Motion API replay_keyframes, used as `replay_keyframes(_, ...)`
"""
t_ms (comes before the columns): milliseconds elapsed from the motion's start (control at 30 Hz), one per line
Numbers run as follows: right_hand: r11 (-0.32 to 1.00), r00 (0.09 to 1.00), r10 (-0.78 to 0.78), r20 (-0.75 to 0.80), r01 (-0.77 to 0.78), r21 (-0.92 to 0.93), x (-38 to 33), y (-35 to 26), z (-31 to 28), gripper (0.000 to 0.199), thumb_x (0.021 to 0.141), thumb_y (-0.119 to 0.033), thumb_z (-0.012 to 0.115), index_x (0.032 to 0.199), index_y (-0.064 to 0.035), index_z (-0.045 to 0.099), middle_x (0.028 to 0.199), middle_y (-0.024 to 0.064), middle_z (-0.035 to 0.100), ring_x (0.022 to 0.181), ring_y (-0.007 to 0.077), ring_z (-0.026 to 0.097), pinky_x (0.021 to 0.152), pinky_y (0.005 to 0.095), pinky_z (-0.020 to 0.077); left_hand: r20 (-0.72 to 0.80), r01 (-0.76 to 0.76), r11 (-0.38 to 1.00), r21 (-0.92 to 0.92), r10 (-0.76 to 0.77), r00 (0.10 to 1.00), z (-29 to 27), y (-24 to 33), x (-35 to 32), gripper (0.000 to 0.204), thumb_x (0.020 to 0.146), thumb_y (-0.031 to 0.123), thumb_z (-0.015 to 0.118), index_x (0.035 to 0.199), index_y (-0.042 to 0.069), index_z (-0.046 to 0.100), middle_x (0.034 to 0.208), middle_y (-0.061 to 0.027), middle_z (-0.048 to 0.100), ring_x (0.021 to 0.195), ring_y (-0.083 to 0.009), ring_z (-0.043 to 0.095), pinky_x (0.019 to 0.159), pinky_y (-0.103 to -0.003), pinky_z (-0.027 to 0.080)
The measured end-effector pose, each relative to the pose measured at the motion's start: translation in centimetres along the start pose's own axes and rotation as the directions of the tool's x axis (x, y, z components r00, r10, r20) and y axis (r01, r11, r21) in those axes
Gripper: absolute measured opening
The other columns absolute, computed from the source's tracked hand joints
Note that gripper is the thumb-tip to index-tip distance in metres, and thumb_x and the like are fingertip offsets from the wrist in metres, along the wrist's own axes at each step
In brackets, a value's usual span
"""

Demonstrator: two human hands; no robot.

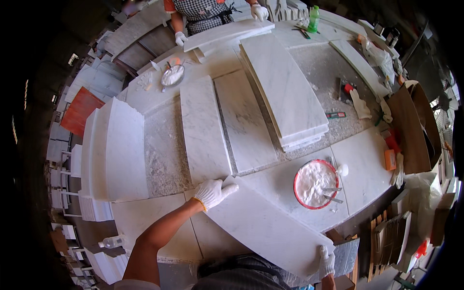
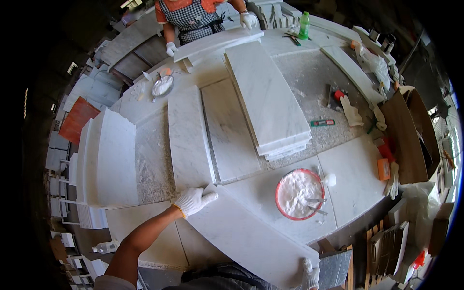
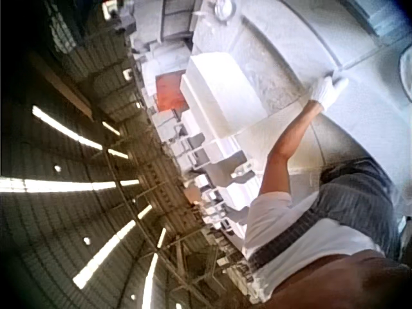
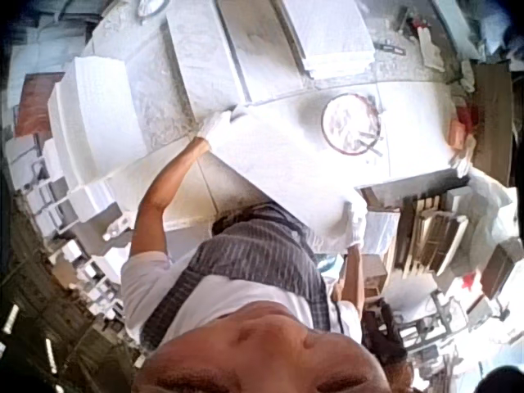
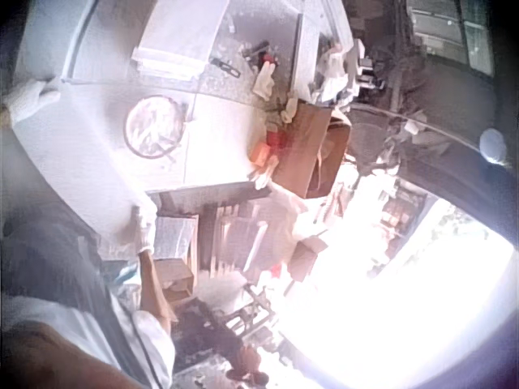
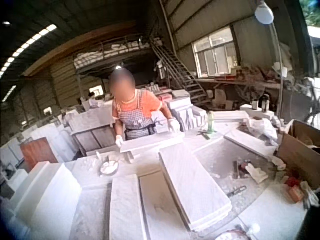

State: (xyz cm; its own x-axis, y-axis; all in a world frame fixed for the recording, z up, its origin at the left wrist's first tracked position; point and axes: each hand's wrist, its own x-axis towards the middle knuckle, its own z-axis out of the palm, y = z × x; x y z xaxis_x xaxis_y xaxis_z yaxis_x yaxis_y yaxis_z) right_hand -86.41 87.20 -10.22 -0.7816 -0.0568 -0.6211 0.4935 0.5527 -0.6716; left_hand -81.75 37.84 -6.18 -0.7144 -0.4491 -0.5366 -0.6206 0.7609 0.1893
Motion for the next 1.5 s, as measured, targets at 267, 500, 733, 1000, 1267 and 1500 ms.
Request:
replay_keyframes(267,0.962,0.979,-0.047,0.199,0.097,-0.254,0.1,-5.3,3.9,0.055,0.090,-0.053,0.058,0.113,-0.0037,0.066,0.103,0.0152,0.069,0.094,0.0238,0.065,0.086,0.0385,0.0491,-0.139,-0.084,0.996,0.016,0.086,0.987,2.2,-1.7,0.7,0.076,0.086,0.072,0.048,0.073,-0.001,0.064,0.069,-0.0260,0.065,0.067,-0.0419,0.067,0.062,-0.050,0.053)
replay_keyframes(500,0.922,0.964,-0.080,0.255,0.169,-0.348,1.3,-8.5,4.8,0.057,0.090,-0.056,0.056,0.110,-0.0042,0.067,0.099,0.0183,0.069,0.091,0.0251,0.067,0.084,0.0403,0.0500,-0.365,-0.217,0.972,0.090,0.235,0.901,3.3,-2.6,-0.4,0.061,0.092,0.058,0.050,0.065,0.005,0.059,0.057,-0.0195,0.061,0.052,-0.0362,0.062,0.049,-0.050,0.049)
replay_keyframes(733,0.867,0.951,-0.105,0.290,0.231,-0.442,1.1,-9.7,5.6,0.059,0.089,-0.060,0.054,0.106,-0.0047,0.069,0.094,0.0213,0.069,0.089,0.0265,0.069,0.083,0.0421,0.0509,-0.543,-0.196,0.925,0.326,0.353,0.762,-5.8,-1.5,-6.4,0.019,0.095,0.026,0.053,0.087,0.011,0.062,0.067,-0.0079,0.056,0.049,-0.0235,0.057,0.043,-0.039,0.045)
replay_keyframes(1000,0.728,0.964,-0.074,0.257,0.228,-0.646,1.8,-5.8,0.8,0.062,0.089,-0.063,0.052,0.102,-0.0052,0.070,0.089,0.0249,0.069,0.087,0.0280,0.071,0.081,0.0441,0.0518,-0.406,-0.270,0.926,0.262,0.360,0.840,-6.1,1.6,-8.8,0.034,0.091,0.038,0.060,0.113,0.013,0.060,0.098,-0.0047,0.061,0.073,-0.0160,0.060,0.060,-0.034,0.049)
replay_keyframes(1267,0.458,0.868,-0.394,0.301,0.470,-0.755,-3.4,-16.7,-6.5,0.031,0.092,-0.037,0.057,0.098,-0.0083,0.065,0.091,0.0189,0.066,0.079,0.0368,0.066,0.071,0.0464,0.0521,-0.466,-0.085,0.970,0.229,0.186,0.865,6.7,1.3,-8.1,0.067,0.087,0.049,0.059,0.143,0.017,0.040,0.150,-0.0131,0.032,0.132,-0.0378,0.035,0.097,-0.051,0.039)
replay_keyframes(1500,0.129,0.331,-0.117,0.936,0.940,-0.316,-7.5,-17.0,9.6,0.021,0.090,-0.023,0.060,0.107,-0.0106,0.061,0.107,0.0177,0.063,0.084,0.0365,0.065,0.068,0.0460,0.0536,-0.569,-0.074,0.988,0.134,0.138,0.810,9.8,0.6,-9.0,0.065,0.090,0.053,0.053,0.143,0.017,0.042,0.152,-0.0143,0.032,0.141,-0.0358,0.028,0.111,-0.056,0.026)
